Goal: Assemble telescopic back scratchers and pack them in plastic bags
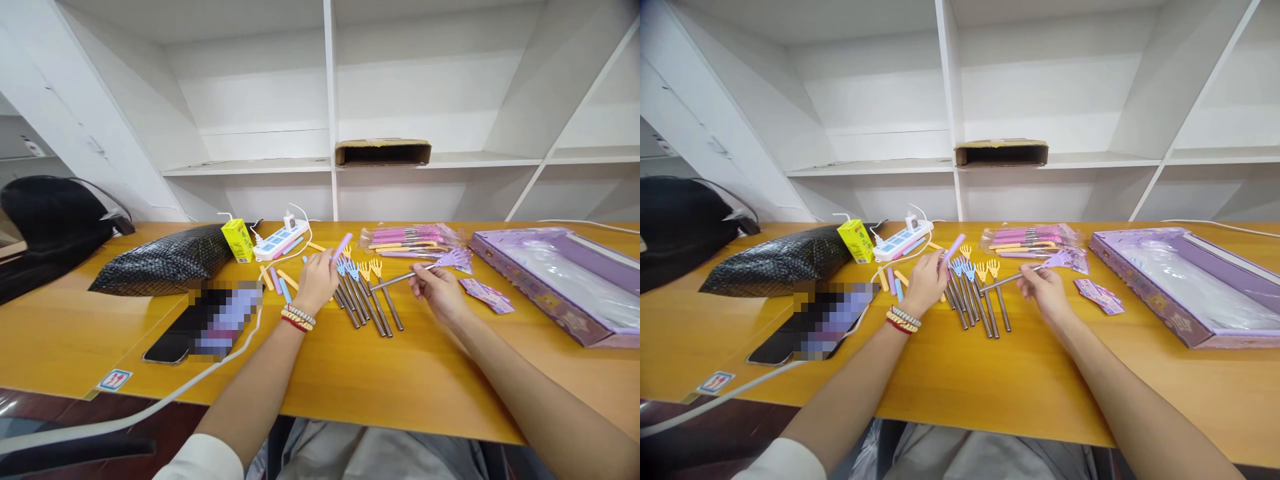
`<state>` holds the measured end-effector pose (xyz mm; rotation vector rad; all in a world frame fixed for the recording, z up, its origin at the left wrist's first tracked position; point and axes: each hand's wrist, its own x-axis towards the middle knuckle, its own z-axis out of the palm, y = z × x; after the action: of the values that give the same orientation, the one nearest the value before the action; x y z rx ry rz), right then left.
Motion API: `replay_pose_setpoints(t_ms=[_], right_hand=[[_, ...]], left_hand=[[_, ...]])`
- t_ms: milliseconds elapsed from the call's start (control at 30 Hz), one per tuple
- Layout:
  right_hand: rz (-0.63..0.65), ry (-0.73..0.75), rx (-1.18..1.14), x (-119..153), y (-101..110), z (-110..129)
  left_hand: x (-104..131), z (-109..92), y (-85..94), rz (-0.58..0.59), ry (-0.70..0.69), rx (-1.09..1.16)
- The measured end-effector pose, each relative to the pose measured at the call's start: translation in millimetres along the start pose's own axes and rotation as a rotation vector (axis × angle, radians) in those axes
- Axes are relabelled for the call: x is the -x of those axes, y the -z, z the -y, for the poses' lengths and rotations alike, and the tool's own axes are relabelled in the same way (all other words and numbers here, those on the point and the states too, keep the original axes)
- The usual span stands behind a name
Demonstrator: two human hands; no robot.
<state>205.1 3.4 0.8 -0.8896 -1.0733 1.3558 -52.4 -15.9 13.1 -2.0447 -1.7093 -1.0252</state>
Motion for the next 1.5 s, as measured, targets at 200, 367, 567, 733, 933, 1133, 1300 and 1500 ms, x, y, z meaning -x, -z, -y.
replay_pose_setpoints(t_ms=[200,367,567,733,933,1133,1300,1500], right_hand=[[-0.005,0.005,-0.187,-6,16,15],[0.099,-0.065,-0.110,-3,18,16],[0.236,-0.150,-0.094,2,7,8],[0.246,-0.147,-0.125,3,7,8],[0.192,-0.108,-0.072,1,8,11],[0.142,-0.072,-0.111,-1,12,15],[0.140,-0.062,-0.064,-2,13,15],[0.139,-0.080,-0.125,-1,12,13]], left_hand=[[6,2,-16.0,0.103,-0.117,0.275],[6,-7,-5.6,0.301,0.006,0.268],[6,-15,4.0,0.317,-0.016,0.274],[5,-9,-0.3,0.289,-0.100,0.201],[3,-9,0.1,0.249,0.087,0.338],[1,-6,-0.9,0.220,0.329,0.511],[1,-8,-3.0,0.207,0.416,0.603],[4,-13,-5.1,0.237,0.407,0.623]])
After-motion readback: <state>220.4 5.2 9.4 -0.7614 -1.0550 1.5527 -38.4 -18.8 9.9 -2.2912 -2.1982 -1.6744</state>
